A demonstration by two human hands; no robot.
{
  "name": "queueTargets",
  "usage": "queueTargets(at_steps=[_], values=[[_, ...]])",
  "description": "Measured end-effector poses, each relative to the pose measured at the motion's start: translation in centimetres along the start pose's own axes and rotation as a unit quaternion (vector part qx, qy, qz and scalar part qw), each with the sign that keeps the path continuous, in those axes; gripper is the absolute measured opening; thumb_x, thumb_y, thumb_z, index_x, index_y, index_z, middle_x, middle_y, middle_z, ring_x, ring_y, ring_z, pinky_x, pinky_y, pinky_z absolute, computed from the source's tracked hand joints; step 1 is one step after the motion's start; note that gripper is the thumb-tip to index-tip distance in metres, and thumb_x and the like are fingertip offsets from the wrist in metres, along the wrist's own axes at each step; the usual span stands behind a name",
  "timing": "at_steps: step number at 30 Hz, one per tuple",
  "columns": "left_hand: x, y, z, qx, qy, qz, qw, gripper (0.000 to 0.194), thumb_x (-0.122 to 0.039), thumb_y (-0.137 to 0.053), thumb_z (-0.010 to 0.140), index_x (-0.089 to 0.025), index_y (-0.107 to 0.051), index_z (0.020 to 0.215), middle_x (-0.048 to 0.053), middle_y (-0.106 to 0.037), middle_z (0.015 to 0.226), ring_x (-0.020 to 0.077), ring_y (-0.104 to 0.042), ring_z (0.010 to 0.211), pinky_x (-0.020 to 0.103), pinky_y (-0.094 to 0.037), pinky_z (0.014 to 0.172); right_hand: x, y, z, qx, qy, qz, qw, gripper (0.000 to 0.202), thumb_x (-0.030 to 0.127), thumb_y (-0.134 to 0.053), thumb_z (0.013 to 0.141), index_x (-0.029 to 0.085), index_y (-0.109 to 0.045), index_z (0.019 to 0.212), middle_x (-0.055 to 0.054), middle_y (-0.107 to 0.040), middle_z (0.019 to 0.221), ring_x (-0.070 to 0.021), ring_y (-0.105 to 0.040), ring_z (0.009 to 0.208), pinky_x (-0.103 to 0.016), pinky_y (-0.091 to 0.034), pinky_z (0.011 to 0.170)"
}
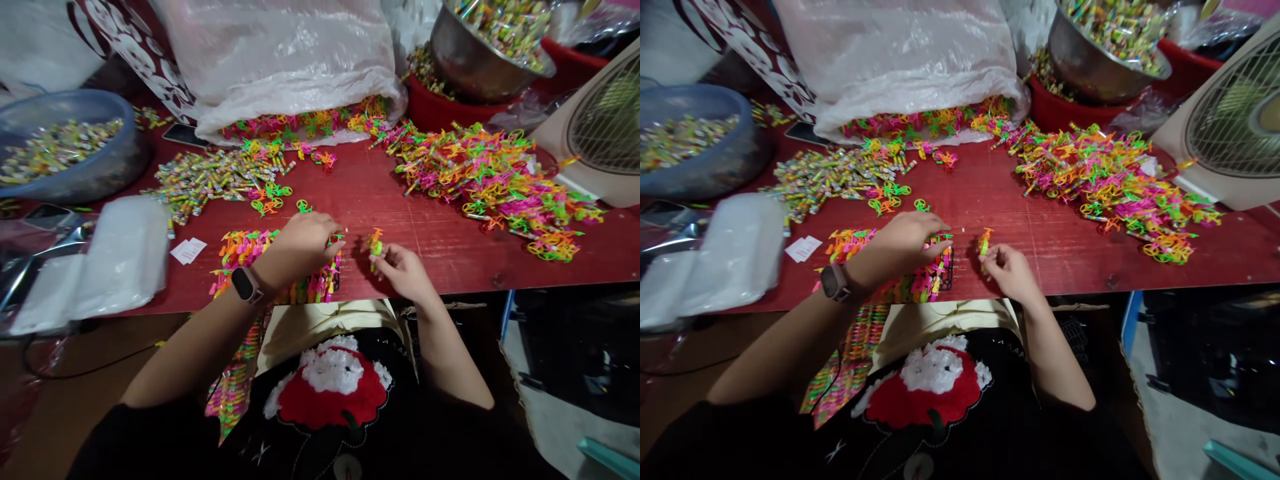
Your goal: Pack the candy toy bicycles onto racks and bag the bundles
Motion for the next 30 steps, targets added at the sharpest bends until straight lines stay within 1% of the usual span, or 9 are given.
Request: queueTargets(at_steps=[3,5,9,11,13,16,22,26,30], values=[[0.2,-0.8,0.9,0.032,0.023,0.019,0.999,0.027,-0.035,-0.057,0.101,-0.014,-0.073,0.095,0.011,-0.070,0.094,0.0251,-0.065,0.093,0.040,-0.049,0.087,0.4,-3.4,-1.6,0.006,0.054,0.122,0.991,0.028,0.040,-0.074,0.081,0.022,-0.062,0.098,-0.002,-0.071,0.082,-0.0177,-0.066,0.069,-0.030,-0.056,0.066],[0.2,-0.9,1.2,0.034,0.051,0.021,0.998,0.027,-0.034,-0.057,0.101,-0.014,-0.071,0.089,0.010,-0.068,0.090,0.0244,-0.064,0.089,0.037,-0.048,0.082,0.4,-5.5,-2.5,0.002,0.094,0.114,0.989,0.026,0.033,-0.076,0.078,0.022,-0.062,0.097,-0.003,-0.071,0.087,-0.0192,-0.068,0.077,-0.032,-0.058,0.072],[0.2,-0.9,1.4,0.035,0.083,0.008,0.996,0.028,-0.034,-0.057,0.101,-0.016,-0.065,0.081,0.010,-0.066,0.087,0.0234,-0.062,0.085,0.036,-0.046,0.077,0.7,-7.9,-3.6,0.013,0.188,0.016,0.982,0.017,0.025,-0.068,0.087,0.021,-0.067,0.104,-0.008,-0.074,0.102,-0.0233,-0.071,0.097,-0.039,-0.060,0.089],[0.3,-0.8,1.3,0.032,0.093,-0.013,0.995,0.022,-0.033,-0.059,0.099,-0.017,-0.064,0.084,0.009,-0.068,0.089,0.0232,-0.062,0.086,0.036,-0.047,0.078,1.0,-8.1,-3.7,0.015,0.228,-0.022,0.973,0.015,0.022,-0.065,0.090,0.021,-0.068,0.105,-0.009,-0.075,0.104,-0.0242,-0.070,0.102,-0.041,-0.059,0.094],[0.6,-0.7,1.2,0.023,0.107,-0.042,0.993,0.015,-0.032,-0.063,0.097,-0.018,-0.066,0.099,0.009,-0.071,0.096,0.0235,-0.064,0.089,0.035,-0.048,0.079,1.3,-8.0,-3.7,0.015,0.245,-0.044,0.969,0.014,0.020,-0.063,0.092,0.021,-0.068,0.105,-0.010,-0.075,0.104,-0.0242,-0.070,0.102,-0.041,-0.059,0.093],[0.7,-0.7,1.1,0.003,0.096,-0.059,0.994,0.028,-0.030,-0.062,0.098,-0.017,-0.063,0.123,0.010,-0.073,0.111,0.0246,-0.067,0.099,0.037,-0.050,0.087,1.4,-7.9,-3.7,0.017,0.247,-0.062,0.967,0.015,0.018,-0.061,0.093,0.020,-0.069,0.105,-0.010,-0.075,0.103,-0.0246,-0.070,0.102,-0.041,-0.059,0.092],[0.2,-0.9,0.8,0.022,0.033,-0.007,0.999,0.023,-0.031,-0.052,0.105,-0.014,-0.069,0.107,0.012,-0.069,0.106,0.0264,-0.066,0.102,0.040,-0.052,0.092,1.4,-7.9,-3.9,0.008,0.225,-0.065,0.972,0.015,0.019,-0.066,0.089,0.019,-0.071,0.102,-0.010,-0.074,0.100,-0.0248,-0.070,0.096,-0.040,-0.060,0.087],[-0.4,0.7,-0.5,-0.031,0.007,-0.043,0.999,0.021,-0.027,-0.053,0.105,-0.013,-0.067,0.114,0.014,-0.068,0.114,0.0264,-0.064,0.108,0.041,-0.052,0.097,1.2,-7.2,-3.6,-0.018,0.188,-0.023,0.982,0.013,0.022,-0.065,0.092,0.021,-0.071,0.104,-0.009,-0.076,0.103,-0.0237,-0.072,0.098,-0.040,-0.059,0.092],[-1.1,1.7,-2.3,-0.060,0.016,-0.094,0.994,0.017,-0.022,-0.054,0.103,-0.017,-0.067,0.113,0.012,-0.069,0.115,0.0262,-0.064,0.110,0.045,-0.052,0.098,1.7,-7.5,-3.2,0.011,0.202,-0.076,0.976,0.011,0.019,-0.063,0.092,0.020,-0.070,0.101,-0.010,-0.075,0.104,-0.0260,-0.070,0.101,-0.043,-0.058,0.094]])
Point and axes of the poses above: each hand's wrist, its own z-axis towards the middle knuckle, its own y-axis out of the back of the hand, x = y × z, the point moved 6 cm from there along z, towards the middle knuckle
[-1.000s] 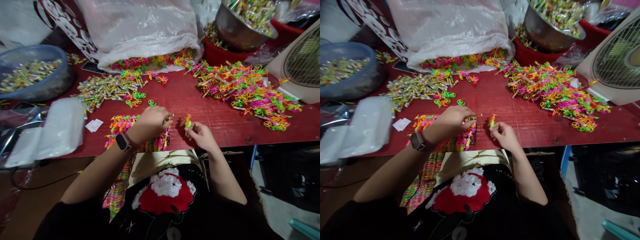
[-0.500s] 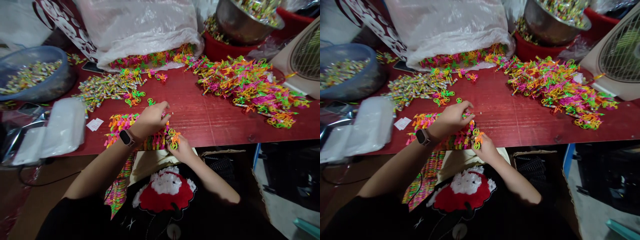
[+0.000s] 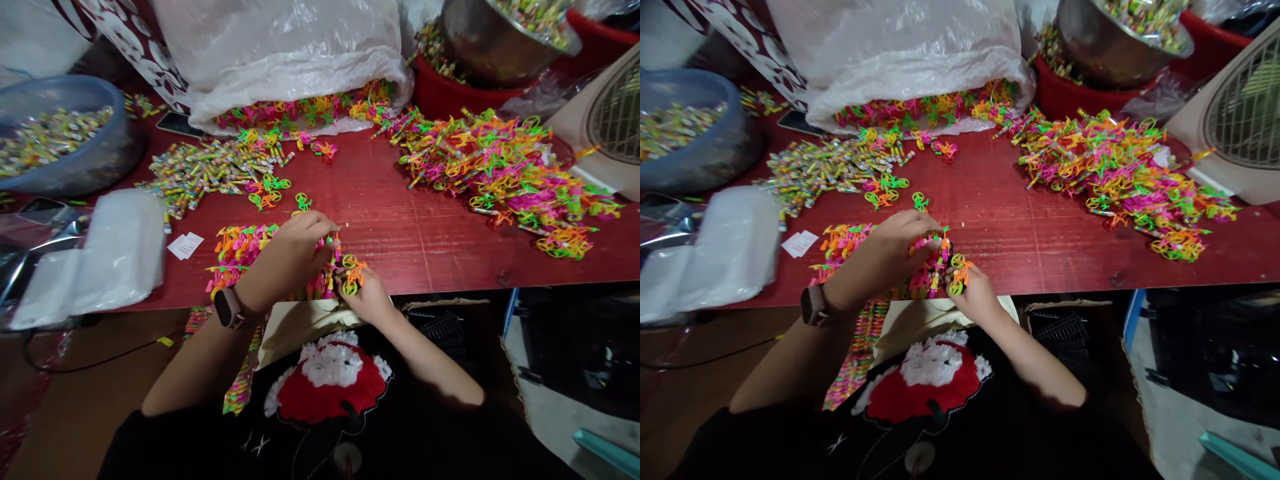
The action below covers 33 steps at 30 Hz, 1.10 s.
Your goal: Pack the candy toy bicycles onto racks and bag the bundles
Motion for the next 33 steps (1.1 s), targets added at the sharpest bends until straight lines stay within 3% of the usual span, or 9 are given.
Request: queueTargets(at_steps=[6,8,11,15,23,28,33], values=[[-1.7,-0.4,-2.7,-0.040,0.005,-0.055,0.998,0.021,-0.031,-0.066,0.100,-0.024,-0.065,0.119,0.010,-0.065,0.130,0.0280,-0.058,0.125,0.051,-0.047,0.110,1.1,-1.4,0.5,0.062,-0.016,-0.113,0.992,0.016,0.008,-0.060,0.085,0.018,-0.067,0.095,-0.013,-0.069,0.099,-0.0275,-0.065,0.094,-0.045,-0.058,0.091],[-2.3,-1.4,-3.2,-0.029,0.003,-0.052,0.998,0.025,-0.034,-0.071,0.097,-0.024,-0.067,0.119,0.011,-0.063,0.134,0.0303,-0.054,0.129,0.053,-0.046,0.111,1.3,-1.7,0.4,0.060,-0.018,-0.119,0.991,0.017,0.008,-0.059,0.085,0.017,-0.067,0.098,-0.014,-0.067,0.103,-0.0279,-0.064,0.096,-0.046,-0.057,0.093],[-2.4,-2.7,-3.4,-0.034,0.004,-0.020,0.999,0.015,-0.032,-0.067,0.099,-0.024,-0.071,0.111,0.009,-0.063,0.135,0.0316,-0.051,0.129,0.056,-0.045,0.110,1.2,-1.7,0.2,0.043,0.000,-0.104,0.994,0.018,0.011,-0.057,0.087,0.018,-0.066,0.102,-0.013,-0.065,0.105,-0.0272,-0.063,0.101,-0.045,-0.056,0.095],[-1.9,-3.5,-3.4,-0.045,0.010,-0.006,0.999,0.010,-0.027,-0.064,0.100,-0.021,-0.071,0.100,0.009,-0.063,0.136,0.0318,-0.050,0.128,0.057,-0.044,0.109,0.6,-1.3,-0.1,0.005,0.015,-0.052,0.999,0.015,0.016,-0.059,0.089,0.019,-0.063,0.103,-0.010,-0.062,0.101,-0.0254,-0.062,0.095,-0.043,-0.058,0.087],[-1.9,-3.3,-3.3,-0.027,0.018,-0.003,0.999,0.006,-0.024,-0.064,0.098,-0.021,-0.068,0.101,0.011,-0.060,0.140,0.0324,-0.051,0.127,0.057,-0.046,0.108,0.1,-1.2,0.7,0.013,-0.014,0.020,1.000,0.013,0.015,-0.051,0.095,0.023,-0.058,0.088,-0.005,-0.060,0.089,-0.0222,-0.061,0.088,-0.037,-0.053,0.080],[-1.7,-3.5,-3.3,-0.026,0.015,-0.006,1.000,0.005,-0.022,-0.065,0.097,-0.021,-0.065,0.102,0.011,-0.059,0.139,0.0320,-0.051,0.127,0.056,-0.046,0.109,0.1,-1.4,0.9,0.013,-0.026,0.005,1.000,0.014,0.010,-0.052,0.090,0.021,-0.058,0.086,-0.007,-0.060,0.092,-0.0235,-0.060,0.090,-0.037,-0.052,0.082],[-2.0,-2.3,-3.7,-0.089,0.019,-0.047,0.995,0.021,-0.021,-0.062,0.099,-0.020,-0.055,0.119,0.015,-0.058,0.137,0.0298,-0.054,0.131,0.054,-0.048,0.112,0.0,-1.0,1.1,0.033,-0.028,0.022,0.999,0.013,0.010,-0.056,0.089,0.020,-0.064,0.086,-0.007,-0.061,0.092,-0.0228,-0.061,0.089,-0.035,-0.051,0.080]])
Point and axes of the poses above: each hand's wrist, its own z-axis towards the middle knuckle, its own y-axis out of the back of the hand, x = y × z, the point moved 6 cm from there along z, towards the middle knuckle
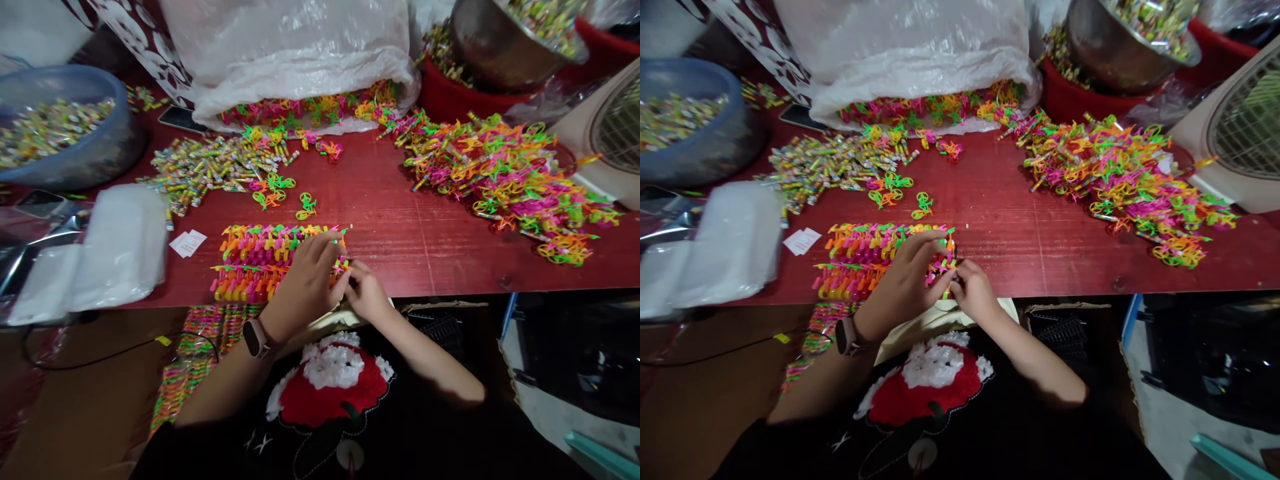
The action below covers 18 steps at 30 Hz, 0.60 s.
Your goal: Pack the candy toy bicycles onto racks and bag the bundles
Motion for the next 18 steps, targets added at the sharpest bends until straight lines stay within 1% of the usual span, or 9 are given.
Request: queueTargets(at_steps=[2,3,6,8,10,12,14,16,18], values=[[0.0,1.3,-0.8,-0.060,0.021,-0.017,0.998,0.034,-0.021,-0.066,0.097,-0.021,-0.050,0.127,0.015,-0.056,0.138,0.0287,-0.054,0.132,0.052,-0.048,0.114,-0.2,0.2,0.1,0.015,-0.007,0.022,1.000,0.011,0.012,-0.060,0.089,0.020,-0.066,0.085,-0.004,-0.061,0.088,-0.0207,-0.061,0.083,-0.031,-0.050,0.074],[0.2,1.9,-1.5,-0.094,0.041,-0.012,0.995,0.037,-0.022,-0.068,0.096,-0.022,-0.050,0.129,0.015,-0.056,0.138,0.0287,-0.054,0.132,0.053,-0.048,0.114,-0.3,0.3,0.2,0.016,-0.011,0.030,0.999,0.010,0.012,-0.063,0.088,0.020,-0.068,0.086,-0.004,-0.062,0.087,-0.0204,-0.061,0.082,-0.031,-0.050,0.073],[1.2,3.4,-4.6,-0.190,0.117,0.040,0.974,0.037,-0.023,-0.071,0.094,-0.026,-0.052,0.126,0.012,-0.056,0.136,0.0303,-0.052,0.134,0.058,-0.044,0.117,-0.5,0.4,0.4,-0.002,-0.015,0.042,0.999,0.007,0.015,-0.068,0.086,0.021,-0.070,0.087,-0.005,-0.066,0.090,-0.0220,-0.064,0.087,-0.032,-0.052,0.078],[1.8,3.7,-7.1,-0.239,0.156,0.069,0.956,0.038,-0.021,-0.071,0.094,-0.027,-0.051,0.125,0.012,-0.055,0.135,0.0317,-0.050,0.137,0.063,-0.040,0.120,-0.5,0.2,0.4,-0.010,-0.013,0.043,0.999,0.007,0.017,-0.068,0.088,0.022,-0.069,0.082,-0.006,-0.068,0.091,-0.0239,-0.065,0.092,-0.035,-0.053,0.083],[2.3,3.5,-9.4,-0.275,0.181,0.082,0.940,0.041,-0.021,-0.071,0.093,-0.027,-0.049,0.128,0.013,-0.051,0.138,0.0335,-0.045,0.141,0.067,-0.036,0.122,-0.5,-0.3,0.4,-0.005,-0.014,0.033,0.999,0.009,0.019,-0.066,0.089,0.022,-0.068,0.080,-0.006,-0.067,0.089,-0.0250,-0.065,0.093,-0.037,-0.054,0.085],[2.7,3.0,-11.3,-0.293,0.208,0.085,0.929,0.047,-0.022,-0.071,0.093,-0.026,-0.046,0.132,0.015,-0.044,0.146,0.0361,-0.039,0.147,0.071,-0.029,0.124,-0.5,-0.6,0.1,-0.010,-0.016,0.004,1.000,0.009,0.016,-0.063,0.088,0.023,-0.067,0.082,-0.007,-0.065,0.088,-0.0256,-0.064,0.093,-0.037,-0.054,0.083],[3.1,2.1,-12.6,-0.285,0.237,0.083,0.925,0.056,-0.024,-0.070,0.094,-0.026,-0.041,0.141,0.018,-0.031,0.158,0.0395,-0.027,0.154,0.076,-0.020,0.125,-0.4,-0.7,-0.2,-0.023,-0.014,-0.032,0.999,0.011,0.014,-0.061,0.086,0.022,-0.066,0.084,-0.007,-0.063,0.089,-0.0260,-0.062,0.090,-0.038,-0.053,0.081],[3.4,1.0,-13.2,-0.265,0.261,0.079,0.925,0.070,-0.027,-0.067,0.096,-0.028,-0.029,0.154,0.018,-0.012,0.169,0.0415,-0.010,0.162,0.079,-0.011,0.126,-0.4,-0.8,-0.5,-0.044,-0.012,-0.061,0.997,0.012,0.012,-0.059,0.084,0.022,-0.065,0.086,-0.008,-0.063,0.090,-0.0264,-0.060,0.089,-0.039,-0.053,0.080],[3.8,-0.1,-13.1,-0.255,0.272,0.070,0.925,0.083,-0.029,-0.064,0.098,-0.031,-0.013,0.164,0.015,0.005,0.175,0.0407,0.007,0.164,0.080,-0.003,0.126,-0.2,-0.8,-1.0,-0.057,-0.009,-0.071,0.996,0.015,0.010,-0.057,0.083,0.021,-0.065,0.089,-0.008,-0.062,0.092,-0.0268,-0.060,0.090,-0.040,-0.053,0.080]])
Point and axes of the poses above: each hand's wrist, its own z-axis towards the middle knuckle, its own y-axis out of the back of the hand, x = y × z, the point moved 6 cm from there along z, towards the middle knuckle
